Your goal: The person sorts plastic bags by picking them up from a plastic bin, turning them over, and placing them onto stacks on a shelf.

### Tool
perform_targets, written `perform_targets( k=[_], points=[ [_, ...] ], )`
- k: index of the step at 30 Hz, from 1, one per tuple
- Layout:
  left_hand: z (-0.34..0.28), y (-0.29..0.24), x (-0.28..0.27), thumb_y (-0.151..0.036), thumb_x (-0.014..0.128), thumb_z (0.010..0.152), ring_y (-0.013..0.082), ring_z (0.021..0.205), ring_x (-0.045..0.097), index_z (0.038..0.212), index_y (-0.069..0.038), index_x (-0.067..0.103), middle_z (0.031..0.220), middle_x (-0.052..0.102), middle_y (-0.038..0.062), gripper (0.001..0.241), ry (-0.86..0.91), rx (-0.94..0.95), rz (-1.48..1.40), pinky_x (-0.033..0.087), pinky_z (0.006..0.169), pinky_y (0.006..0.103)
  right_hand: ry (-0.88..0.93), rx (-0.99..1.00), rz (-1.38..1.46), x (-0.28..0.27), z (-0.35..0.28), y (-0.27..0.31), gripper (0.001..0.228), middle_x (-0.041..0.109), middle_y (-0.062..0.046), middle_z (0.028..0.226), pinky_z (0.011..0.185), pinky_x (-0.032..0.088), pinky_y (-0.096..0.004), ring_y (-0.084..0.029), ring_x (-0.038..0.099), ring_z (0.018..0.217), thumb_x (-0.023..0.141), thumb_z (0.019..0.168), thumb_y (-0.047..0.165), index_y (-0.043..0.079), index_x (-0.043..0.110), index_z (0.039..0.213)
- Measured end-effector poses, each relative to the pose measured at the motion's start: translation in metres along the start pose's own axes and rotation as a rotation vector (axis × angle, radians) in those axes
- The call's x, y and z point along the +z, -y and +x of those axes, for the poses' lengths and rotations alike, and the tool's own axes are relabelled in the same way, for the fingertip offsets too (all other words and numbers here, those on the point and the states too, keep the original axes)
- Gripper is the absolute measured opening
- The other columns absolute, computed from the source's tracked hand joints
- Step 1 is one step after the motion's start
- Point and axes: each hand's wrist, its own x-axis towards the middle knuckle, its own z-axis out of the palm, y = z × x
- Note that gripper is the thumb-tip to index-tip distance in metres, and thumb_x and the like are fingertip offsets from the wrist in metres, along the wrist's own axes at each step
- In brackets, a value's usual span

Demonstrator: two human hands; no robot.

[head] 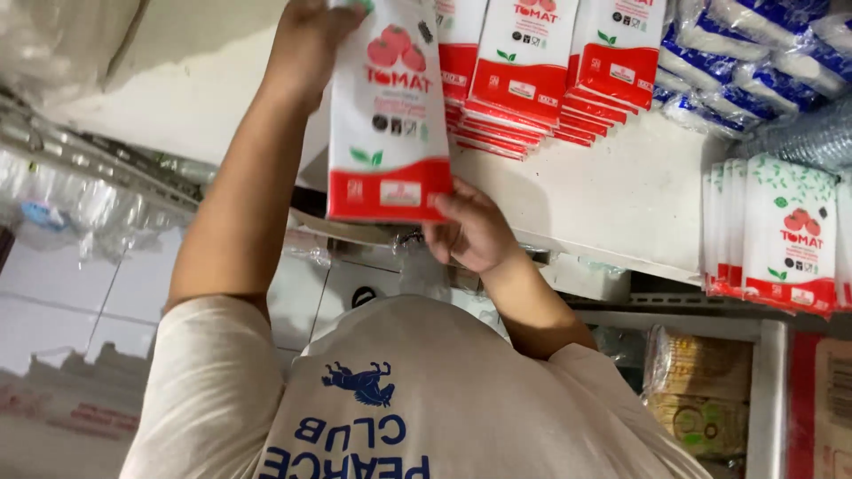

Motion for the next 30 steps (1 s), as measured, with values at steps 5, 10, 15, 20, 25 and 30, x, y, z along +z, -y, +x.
perform_targets(
  k=[5, 10, 15, 20, 25, 30],
  points=[
    [0.115, 0.065, -0.007, -0.025, 0.062, 0.103, 0.0208, 0.092, 0.071, 0.111, 0.005, 0.062, 0.102, 0.071, 0.012, 0.031, 0.076, -0.008, 0.231, 0.06, 0.082, 0.0402, -0.174, -0.184, 0.176, 0.018, 0.031, 0.021, 0.023, 0.07, -0.015, 0.115, 0.083, 0.058, -0.038, -0.027, 0.071, 0.103, 0.058, 0.11, 0.017, 0.005, 0.061, 0.129],
    [0.177, 0.099, 0.006, -0.028, 0.06, 0.102, 0.0228, 0.099, 0.069, 0.118, 0.004, 0.057, 0.11, 0.069, 0.013, 0.036, 0.11, -0.104, 0.331, 0.058, 0.087, 0.041, -0.264, -0.333, 0.366, 0.031, 0.06, 0.024, 0.026, 0.058, -0.016, 0.146, 0.116, 0.042, -0.05, -0.032, 0.05, 0.141, 0.056, 0.095, 0.014, 0.01, 0.064, 0.12],
    [0.203, 0.109, 0.021, -0.031, 0.058, 0.101, 0.0247, 0.106, 0.068, 0.125, 0.003, 0.053, 0.117, 0.067, 0.014, 0.042, 0.158, -0.191, 0.326, 0.057, 0.092, 0.0418, -0.232, -0.549, 0.359, 0.035, 0.082, 0.005, 0.026, 0.053, -0.012, 0.156, 0.123, 0.032, -0.055, -0.032, 0.041, 0.15, 0.057, 0.091, 0.015, 0.013, 0.065, 0.116],
    [0.183, 0.098, 0.034, -0.033, 0.056, 0.1, 0.0267, 0.114, 0.067, 0.132, 0.002, 0.048, 0.125, 0.065, 0.016, 0.048, 0.266, -0.303, 0.175, 0.056, 0.097, 0.0427, -0.241, -0.685, 0.147, 0.034, 0.094, -0.009, 0.028, 0.048, -0.012, 0.159, 0.125, 0.031, -0.057, -0.033, 0.039, 0.153, 0.059, 0.09, 0.015, 0.015, 0.06, 0.118],
    [0.182, 0.073, 0.037, -0.036, 0.054, 0.099, 0.0287, 0.121, 0.065, 0.138, 0.002, 0.044, 0.132, 0.063, 0.017, 0.055, 0.319, -0.331, -0.045, 0.055, 0.102, 0.0435, -0.193, -0.674, 0.096, 0.03, 0.094, -0.008, 0.033, 0.053, -0.016, 0.151, 0.124, 0.034, -0.056, -0.035, 0.045, 0.147, 0.061, 0.089, 0.015, 0.013, 0.058, 0.122],
    [0.116, 0.043, 0.007, -0.039, 0.053, 0.1, 0.0287, 0.145, 0.047, 0.156, -0.002, 0.031, 0.156, 0.047, 0.018, 0.07, 0.235, -0.202, -0.021, 0.038, 0.118, 0.0412, -0.176, -0.615, 0.056, 0.023, 0.089, -0.01, 0.032, 0.06, -0.016, 0.14, 0.115, 0.041, -0.052, -0.034, 0.054, 0.136, 0.059, 0.091, 0.014, 0.01, 0.058, 0.123]
  ],
)
